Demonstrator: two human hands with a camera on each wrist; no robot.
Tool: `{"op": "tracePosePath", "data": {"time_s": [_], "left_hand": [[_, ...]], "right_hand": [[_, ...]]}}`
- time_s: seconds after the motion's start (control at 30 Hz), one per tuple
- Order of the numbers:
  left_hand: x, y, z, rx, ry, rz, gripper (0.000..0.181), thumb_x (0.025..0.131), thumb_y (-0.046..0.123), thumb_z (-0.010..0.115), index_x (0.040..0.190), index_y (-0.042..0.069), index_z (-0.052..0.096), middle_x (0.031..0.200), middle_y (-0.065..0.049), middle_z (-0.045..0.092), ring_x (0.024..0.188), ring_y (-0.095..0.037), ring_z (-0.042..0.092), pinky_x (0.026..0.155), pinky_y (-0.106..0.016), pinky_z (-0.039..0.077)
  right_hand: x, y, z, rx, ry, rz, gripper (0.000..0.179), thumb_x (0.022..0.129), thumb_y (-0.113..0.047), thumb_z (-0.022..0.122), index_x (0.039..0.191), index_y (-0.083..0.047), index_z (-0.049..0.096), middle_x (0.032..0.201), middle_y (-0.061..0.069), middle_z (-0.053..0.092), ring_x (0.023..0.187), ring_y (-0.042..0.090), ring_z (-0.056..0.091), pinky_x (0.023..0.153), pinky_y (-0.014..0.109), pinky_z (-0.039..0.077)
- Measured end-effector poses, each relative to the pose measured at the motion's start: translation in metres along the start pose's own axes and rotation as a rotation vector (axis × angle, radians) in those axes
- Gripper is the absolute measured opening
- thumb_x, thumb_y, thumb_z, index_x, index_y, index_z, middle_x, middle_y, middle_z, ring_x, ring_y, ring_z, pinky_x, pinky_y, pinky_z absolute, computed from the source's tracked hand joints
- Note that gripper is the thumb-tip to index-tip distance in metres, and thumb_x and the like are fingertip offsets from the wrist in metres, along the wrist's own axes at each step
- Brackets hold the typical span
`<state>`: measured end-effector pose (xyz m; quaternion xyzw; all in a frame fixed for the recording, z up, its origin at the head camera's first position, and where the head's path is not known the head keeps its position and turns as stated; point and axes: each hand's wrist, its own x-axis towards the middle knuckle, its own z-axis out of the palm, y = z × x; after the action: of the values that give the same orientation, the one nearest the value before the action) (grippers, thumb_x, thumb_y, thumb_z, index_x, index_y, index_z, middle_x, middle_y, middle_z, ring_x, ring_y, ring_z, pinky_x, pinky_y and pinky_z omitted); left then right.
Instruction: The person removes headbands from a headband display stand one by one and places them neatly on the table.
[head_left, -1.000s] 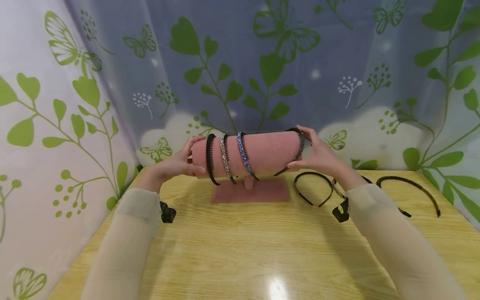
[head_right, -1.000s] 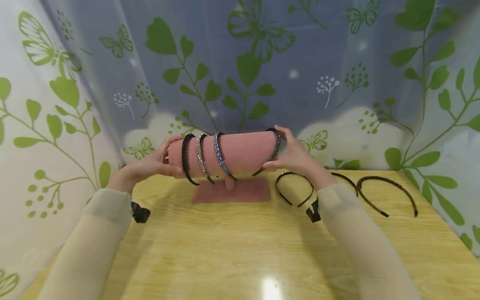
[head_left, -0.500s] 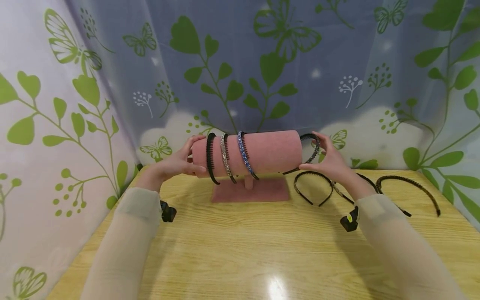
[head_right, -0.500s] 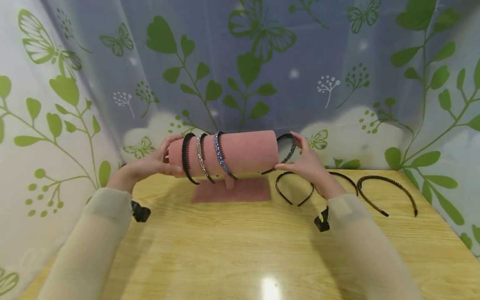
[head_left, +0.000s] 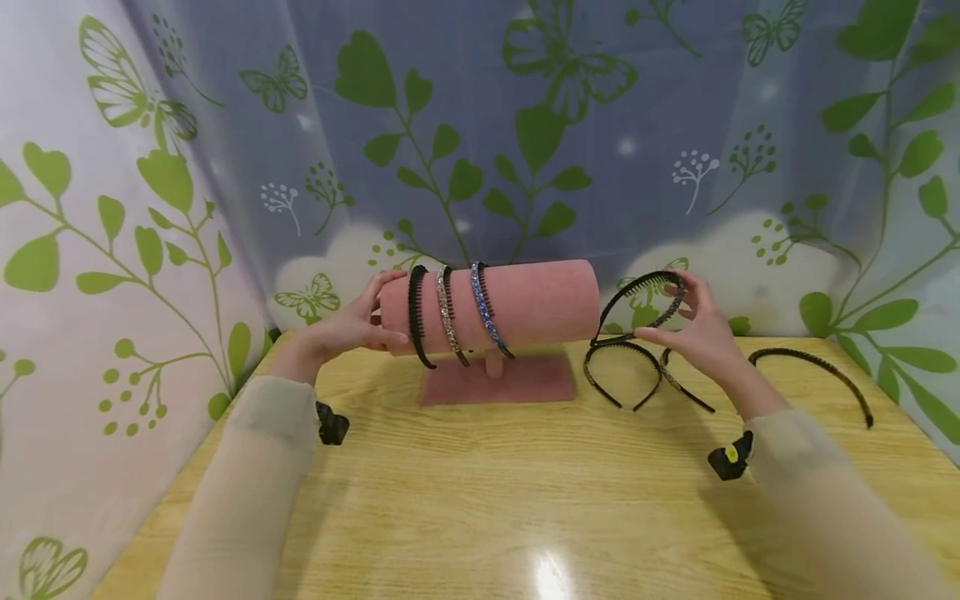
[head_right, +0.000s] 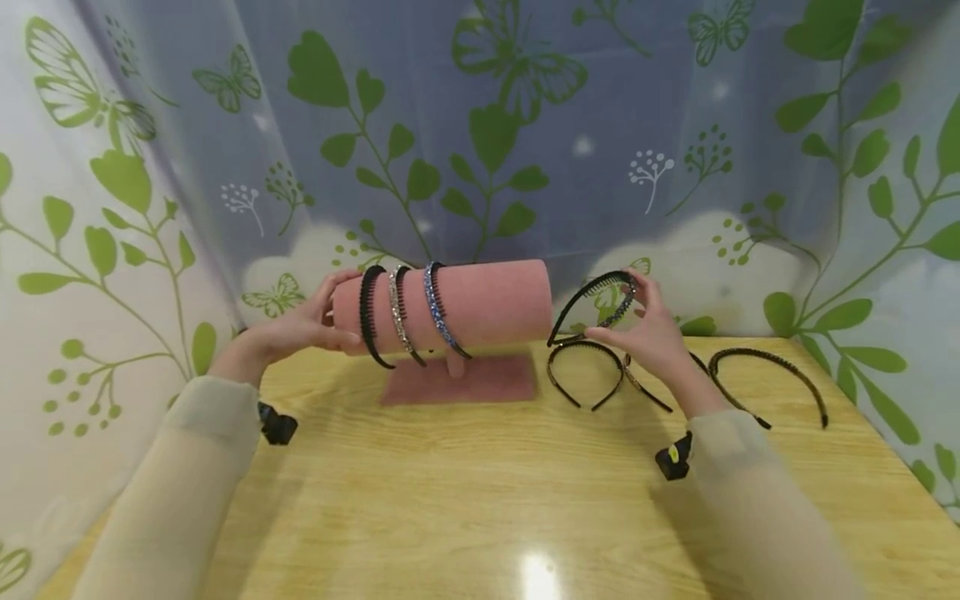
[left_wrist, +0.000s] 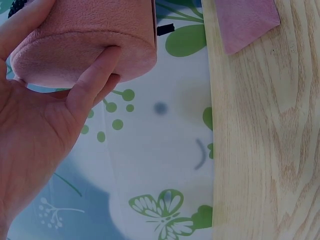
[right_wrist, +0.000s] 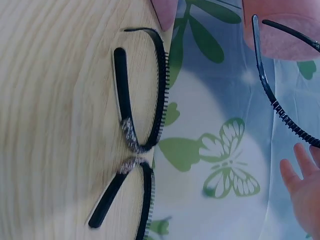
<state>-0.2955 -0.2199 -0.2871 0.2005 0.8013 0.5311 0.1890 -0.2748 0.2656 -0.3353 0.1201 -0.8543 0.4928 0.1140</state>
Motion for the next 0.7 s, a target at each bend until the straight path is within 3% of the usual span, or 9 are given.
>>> {"op": "tracePosePath", "data": {"time_s": [0.27,0.4,0.43,0.5,0.6,0.7], "left_hand": [[-0.001,-0.001,0.000,-0.009,0.000,-0.008,0.095,0.091,0.009,0.069,0.154,0.032,0.003,0.154,-0.015,0.018,0.134,-0.040,0.033,0.091,-0.056,0.044],[0.000,0.000,0.000,-0.002,-0.004,-0.007,0.095,0.091,0.010,0.069,0.155,0.032,0.002,0.155,-0.014,0.015,0.135,-0.040,0.031,0.091,-0.053,0.045],[0.000,0.000,0.000,-0.003,-0.006,-0.008,0.094,0.091,0.010,0.069,0.155,0.032,0.002,0.155,-0.014,0.015,0.136,-0.041,0.031,0.091,-0.053,0.045],[0.000,0.001,-0.001,0.000,-0.009,-0.007,0.094,0.092,0.011,0.068,0.155,0.031,0.001,0.156,-0.014,0.014,0.136,-0.041,0.030,0.090,-0.051,0.046],[0.000,0.002,0.000,-0.006,-0.012,-0.009,0.095,0.092,0.011,0.068,0.155,0.031,0.001,0.156,-0.014,0.014,0.136,-0.041,0.029,0.090,-0.051,0.046],[0.000,0.002,0.000,-0.009,-0.011,-0.008,0.095,0.092,0.010,0.068,0.155,0.031,0.001,0.155,-0.015,0.015,0.136,-0.041,0.030,0.090,-0.051,0.046]], "right_hand": [[-0.032,0.004,-0.016,-0.010,0.029,-0.004,0.104,0.082,-0.016,0.081,0.157,-0.017,0.009,0.151,0.025,0.028,0.132,0.047,0.031,0.099,0.060,0.029],[-0.051,0.002,-0.019,-0.005,0.022,-0.024,0.105,0.080,-0.012,0.081,0.157,-0.019,0.010,0.149,0.026,0.031,0.131,0.050,0.031,0.097,0.063,0.030],[-0.056,0.001,-0.019,-0.004,0.023,-0.035,0.106,0.080,-0.009,0.082,0.157,-0.018,0.010,0.149,0.027,0.032,0.132,0.050,0.030,0.102,0.057,0.031],[-0.064,0.000,-0.018,-0.005,0.031,-0.072,0.106,0.079,-0.005,0.081,0.156,-0.018,0.011,0.148,0.021,0.036,0.135,0.036,0.034,0.106,0.039,0.033],[-0.074,-0.002,-0.014,0.024,0.035,-0.131,0.102,0.077,0.003,0.080,0.154,-0.015,0.015,0.143,0.006,0.041,0.131,0.011,0.039,0.094,0.012,0.033],[-0.082,-0.005,-0.005,0.066,0.027,-0.203,0.099,0.073,0.011,0.080,0.150,-0.010,0.021,0.141,-0.005,0.039,0.125,-0.003,0.039,0.090,0.009,0.034]]}}
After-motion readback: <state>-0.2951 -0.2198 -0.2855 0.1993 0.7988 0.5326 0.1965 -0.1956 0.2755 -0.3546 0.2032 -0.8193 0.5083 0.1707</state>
